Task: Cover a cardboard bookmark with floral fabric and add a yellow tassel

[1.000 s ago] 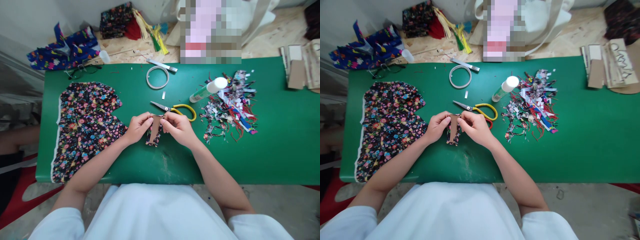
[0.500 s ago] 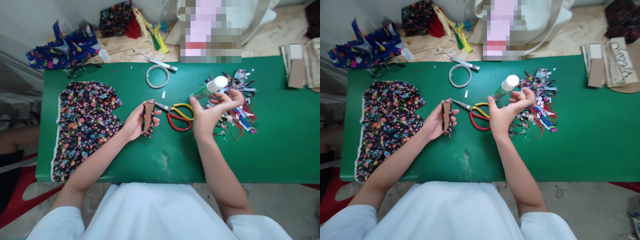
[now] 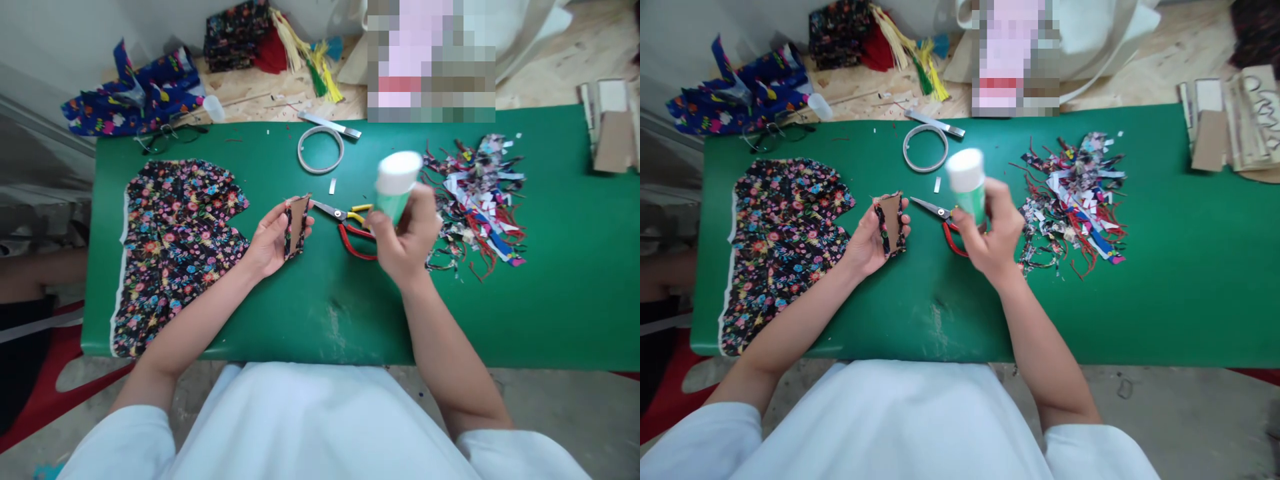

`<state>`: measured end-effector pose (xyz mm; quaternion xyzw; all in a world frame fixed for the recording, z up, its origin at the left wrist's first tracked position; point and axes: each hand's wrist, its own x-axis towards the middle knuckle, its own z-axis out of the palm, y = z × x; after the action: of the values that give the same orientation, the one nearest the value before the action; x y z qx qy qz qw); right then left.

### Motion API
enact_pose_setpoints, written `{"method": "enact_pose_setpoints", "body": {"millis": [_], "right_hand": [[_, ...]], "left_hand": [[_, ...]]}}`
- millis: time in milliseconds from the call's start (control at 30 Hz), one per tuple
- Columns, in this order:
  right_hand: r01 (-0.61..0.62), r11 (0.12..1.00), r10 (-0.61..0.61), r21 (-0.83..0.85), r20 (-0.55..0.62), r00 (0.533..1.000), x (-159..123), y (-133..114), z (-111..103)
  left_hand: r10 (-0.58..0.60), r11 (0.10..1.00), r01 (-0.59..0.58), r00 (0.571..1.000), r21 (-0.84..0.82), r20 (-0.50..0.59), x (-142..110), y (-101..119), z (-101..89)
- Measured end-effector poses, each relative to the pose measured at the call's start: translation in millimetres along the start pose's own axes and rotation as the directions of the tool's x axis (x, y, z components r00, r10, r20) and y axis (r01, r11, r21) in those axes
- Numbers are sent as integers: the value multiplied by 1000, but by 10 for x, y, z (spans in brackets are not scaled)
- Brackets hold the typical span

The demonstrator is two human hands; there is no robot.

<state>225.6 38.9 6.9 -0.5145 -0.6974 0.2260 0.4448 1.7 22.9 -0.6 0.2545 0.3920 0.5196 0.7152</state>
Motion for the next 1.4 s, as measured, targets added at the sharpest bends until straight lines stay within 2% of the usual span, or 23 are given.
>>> {"method": "enact_pose_setpoints", "body": {"millis": [100, 167, 300, 400, 533, 633, 733, 833, 1033, 1400], "right_hand": [[81, 994, -74, -67, 104, 992, -110, -270, 41], [138, 987, -127, -87, 121, 985, -153, -366, 88], [167, 984, -164, -69, 54, 985, -173, -378, 156], [169, 977, -166, -127, 39, 985, -159, -366, 148], [124, 976, -119, -181, 37, 992, -145, -404, 108], [132, 985, -132, -113, 14, 991, -151, -419, 92], [115, 993, -115, -4, 5, 993, -163, -415, 80], [87, 996, -87, 9, 9, 996, -165, -427, 61], [161, 986, -164, -41, -89, 982, -188, -483, 34], [127, 980, -143, -154, -99, 985, -220, -504, 20]], "left_hand": [[124, 989, -115, 987, 88, -99, 12, -48, -17], [175, 979, -158, 975, 129, -135, 22, -81, -25], [284, 952, -270, 955, 146, -81, 24, -117, -12], [344, 931, -329, 936, 155, -75, 9, -112, 20], [376, 914, -350, 921, 206, -105, 6, -110, 40], [386, 910, -355, 914, 215, -127, 21, -122, 26], [358, 917, -311, 918, 250, -170, 29, -125, 9], [337, 919, -281, 924, 277, -180, 19, -113, 5], [368, 910, -342, 926, 233, -80, -12, -87, 32], [369, 879, -371, 927, 299, 65, -47, -49, 33]]}}
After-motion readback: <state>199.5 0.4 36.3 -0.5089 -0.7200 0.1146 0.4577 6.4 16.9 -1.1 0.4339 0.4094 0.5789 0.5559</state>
